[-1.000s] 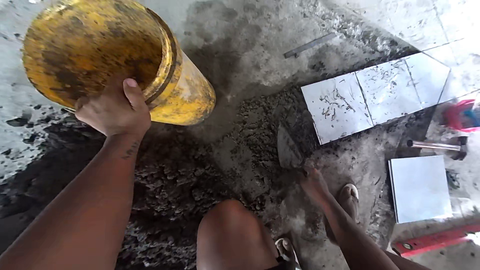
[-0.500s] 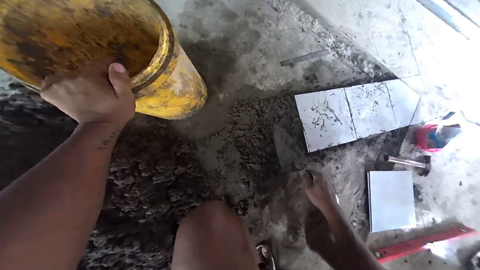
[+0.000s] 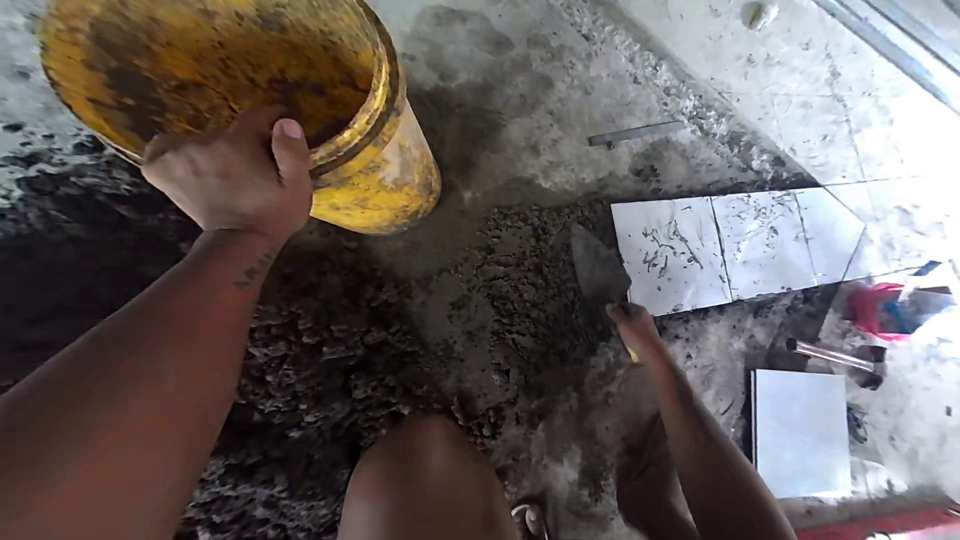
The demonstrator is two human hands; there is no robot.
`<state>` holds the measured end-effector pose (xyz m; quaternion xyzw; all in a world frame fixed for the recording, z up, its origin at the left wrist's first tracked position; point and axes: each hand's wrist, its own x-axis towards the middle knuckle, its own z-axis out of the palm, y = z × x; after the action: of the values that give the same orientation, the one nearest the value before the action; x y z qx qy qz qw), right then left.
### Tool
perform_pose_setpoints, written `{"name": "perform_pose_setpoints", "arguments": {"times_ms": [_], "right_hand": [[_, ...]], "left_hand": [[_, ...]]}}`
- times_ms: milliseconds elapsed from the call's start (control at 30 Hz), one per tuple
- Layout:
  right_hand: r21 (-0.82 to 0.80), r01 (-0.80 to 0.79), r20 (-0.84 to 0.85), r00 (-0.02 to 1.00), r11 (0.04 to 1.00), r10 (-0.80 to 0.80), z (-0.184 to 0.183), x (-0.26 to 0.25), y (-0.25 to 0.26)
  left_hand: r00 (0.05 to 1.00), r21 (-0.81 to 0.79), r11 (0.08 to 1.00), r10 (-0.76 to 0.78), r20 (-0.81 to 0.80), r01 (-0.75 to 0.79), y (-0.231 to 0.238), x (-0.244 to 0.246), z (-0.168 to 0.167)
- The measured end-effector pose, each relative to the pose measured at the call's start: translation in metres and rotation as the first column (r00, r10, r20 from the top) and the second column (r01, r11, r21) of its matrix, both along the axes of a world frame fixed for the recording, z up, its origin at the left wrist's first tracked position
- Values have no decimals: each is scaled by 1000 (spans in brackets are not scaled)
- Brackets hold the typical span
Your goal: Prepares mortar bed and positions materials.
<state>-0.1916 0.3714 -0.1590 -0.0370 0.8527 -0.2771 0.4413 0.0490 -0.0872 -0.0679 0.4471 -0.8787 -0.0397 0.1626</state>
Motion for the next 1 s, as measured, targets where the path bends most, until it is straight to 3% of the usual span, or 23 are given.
{"name": "perform_pose_setpoints", "arguments": {"times_ms": [67,167,267,333,500,600,667,800,900,1000], "right_hand": [[-47,188,80,980,981,-184,-9,-12,-5],[-141,454,273,872,880,-407,-17,-5,-5],[-174,590,456,758,789,-466,-13,22,-18],[-159,564,496,756,811,-428,-10,37,-29],[-106,400,471,827,910,-308,-7,56,-35],[-52,-21,236,971,998,33,-3,49,-10],[34,-301,105,949,953,296,1,41,12],[150,-602,-39,789,784,613,10,24,26],[263,-705,-67,668,658,742,8,-3,7],[290,-718,-86,639,633,764,9,-30,-15]], "left_hand": [[1000,7,1000,9,16,-9,5,-1,4],[1000,6,1000,17,19,-17,8,-3,8],[1000,-20,1000,11,15,-11,6,-2,6],[1000,-19,1000,15,25,-14,7,-2,6],[1000,-12,1000,7,30,-7,6,-2,6],[1000,-12,1000,17,16,-17,6,-2,5],[1000,-10,1000,16,19,-16,9,-3,9],[998,-83,996,37,43,-33,17,-5,14],[996,-109,993,59,62,-52,19,-7,16],[996,-118,992,61,57,-54,15,-7,16]]}}
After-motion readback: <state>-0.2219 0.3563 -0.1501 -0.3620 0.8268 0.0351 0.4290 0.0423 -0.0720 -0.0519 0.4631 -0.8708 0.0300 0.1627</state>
